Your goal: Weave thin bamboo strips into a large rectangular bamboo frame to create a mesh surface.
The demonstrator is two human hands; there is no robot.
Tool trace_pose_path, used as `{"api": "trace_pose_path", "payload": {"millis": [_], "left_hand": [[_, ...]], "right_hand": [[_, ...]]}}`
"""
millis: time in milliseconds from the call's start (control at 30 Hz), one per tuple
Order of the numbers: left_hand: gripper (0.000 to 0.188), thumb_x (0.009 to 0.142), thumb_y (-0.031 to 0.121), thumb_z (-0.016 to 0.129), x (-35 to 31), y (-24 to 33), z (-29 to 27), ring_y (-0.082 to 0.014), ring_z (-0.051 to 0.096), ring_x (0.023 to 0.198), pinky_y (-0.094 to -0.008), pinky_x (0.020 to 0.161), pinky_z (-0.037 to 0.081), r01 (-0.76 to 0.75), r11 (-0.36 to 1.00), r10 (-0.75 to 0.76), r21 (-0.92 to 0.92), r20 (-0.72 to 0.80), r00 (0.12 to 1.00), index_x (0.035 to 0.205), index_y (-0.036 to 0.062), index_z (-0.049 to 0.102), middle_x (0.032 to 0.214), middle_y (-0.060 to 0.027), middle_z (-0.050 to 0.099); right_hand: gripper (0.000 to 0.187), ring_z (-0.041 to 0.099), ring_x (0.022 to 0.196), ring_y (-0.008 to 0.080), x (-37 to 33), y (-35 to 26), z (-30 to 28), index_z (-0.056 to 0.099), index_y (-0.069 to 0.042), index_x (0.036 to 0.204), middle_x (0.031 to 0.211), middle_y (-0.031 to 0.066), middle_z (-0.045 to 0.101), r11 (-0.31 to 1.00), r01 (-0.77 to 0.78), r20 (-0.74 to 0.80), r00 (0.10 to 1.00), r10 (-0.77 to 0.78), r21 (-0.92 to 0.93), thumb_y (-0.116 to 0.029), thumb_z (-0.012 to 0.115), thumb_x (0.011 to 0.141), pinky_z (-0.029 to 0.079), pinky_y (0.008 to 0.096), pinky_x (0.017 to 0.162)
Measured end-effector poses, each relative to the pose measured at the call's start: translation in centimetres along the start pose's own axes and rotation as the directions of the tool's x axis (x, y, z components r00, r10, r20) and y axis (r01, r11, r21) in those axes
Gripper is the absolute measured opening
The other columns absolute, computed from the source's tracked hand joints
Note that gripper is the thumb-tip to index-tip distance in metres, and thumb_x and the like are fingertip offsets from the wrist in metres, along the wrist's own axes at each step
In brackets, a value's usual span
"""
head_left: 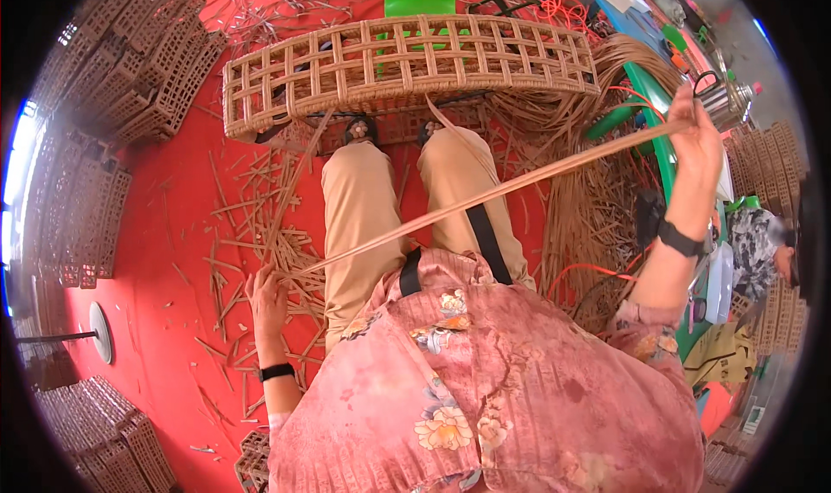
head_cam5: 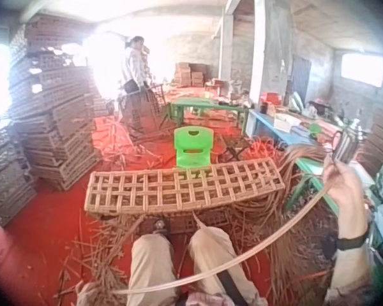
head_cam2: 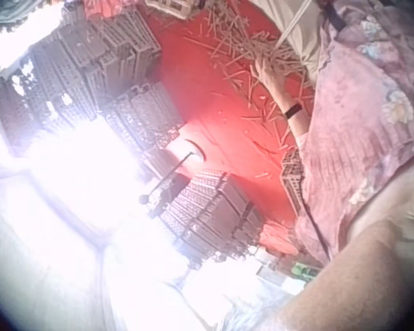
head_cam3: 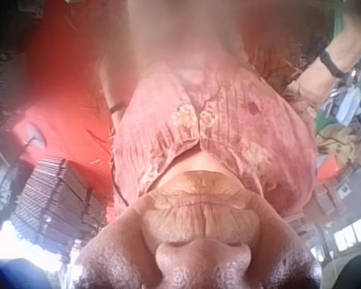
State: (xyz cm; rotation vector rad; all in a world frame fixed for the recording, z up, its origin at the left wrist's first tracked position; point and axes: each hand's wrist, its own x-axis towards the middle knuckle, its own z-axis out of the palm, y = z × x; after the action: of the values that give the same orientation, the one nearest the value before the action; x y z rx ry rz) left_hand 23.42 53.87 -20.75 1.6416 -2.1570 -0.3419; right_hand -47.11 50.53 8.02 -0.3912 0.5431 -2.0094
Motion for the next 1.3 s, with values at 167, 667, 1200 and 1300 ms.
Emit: {"api": "trace_pose_path", "payload": {"millis": [167,667,1200,1300], "left_hand": [[0.059,0.081,0.009,0.062,3.6,-1.3,1.2,-0.0362,0.043,0.13,-0.0495,0.107,0.033,0.438,0.887,-0.447,0.147,0.511,0.734,0.138,0.0087,0.045,0.134,-0.0186,0.052],[0.029,0.097,0.019,0.054,10.3,18.0,-8.0,-0.0046,0.041,0.055,-0.0232,0.051,0.034,0.319,0.623,-0.077,-0.714,0.351,0.933,0.084,-0.0029,0.067,0.063,0.0044,0.043],[0.033,0.087,0.03,0.065,-14.7,-13.4,3.9,-0.0224,0.06,0.073,-0.0357,0.065,0.046,0.936,0.3,-0.953,-0.185,-0.015,0.302,0.09,-0.0026,0.07,0.072,-0.0132,0.065],[0.057,0.08,0.021,0.069,-11.2,-12.7,4.8,-0.0357,0.045,0.122,-0.0458,0.097,0.041,0.722,0.619,-0.53,0.31,-0.513,0.675,0.129,-0.0023,0.051,0.125,-0.0233,0.055]], "right_hand": [[0.021,0.064,0.077,0.0224,-0.5,9.8,2.7,0.056,0.009,0.111,0.099,0.019,0.065,1.0,-0.018,0.153,0.988,0.018,-0.003,-0.002,0.053,0.094,0.052,0.0295,0.064],[0.017,0.066,0.078,0.0227,-7.8,23.9,4.2,0.059,0.007,0.105,0.089,0.0131,0.067,0.939,-0.343,-0.15,0.927,0.345,0.037,-0.005,0.052,0.096,0.056,0.036,0.071],[0.024,0.06,0.079,0.0183,-2.3,16.8,-4.3,0.058,0.002,0.109,0.096,0.0111,0.065,0.995,0.009,-0.179,0.984,-0.027,-0.102,-0.017,0.046,0.102,0.051,0.0292,0.066],[0.028,0.06,0.081,0.0176,-4.2,19.3,0.2,0.055,-0.003,0.125,0.095,0.01,0.065,0.993,-0.013,0.122,0.992,0.028,-0.115,-0.016,0.046,0.101,0.051,0.0297,0.068]]}}
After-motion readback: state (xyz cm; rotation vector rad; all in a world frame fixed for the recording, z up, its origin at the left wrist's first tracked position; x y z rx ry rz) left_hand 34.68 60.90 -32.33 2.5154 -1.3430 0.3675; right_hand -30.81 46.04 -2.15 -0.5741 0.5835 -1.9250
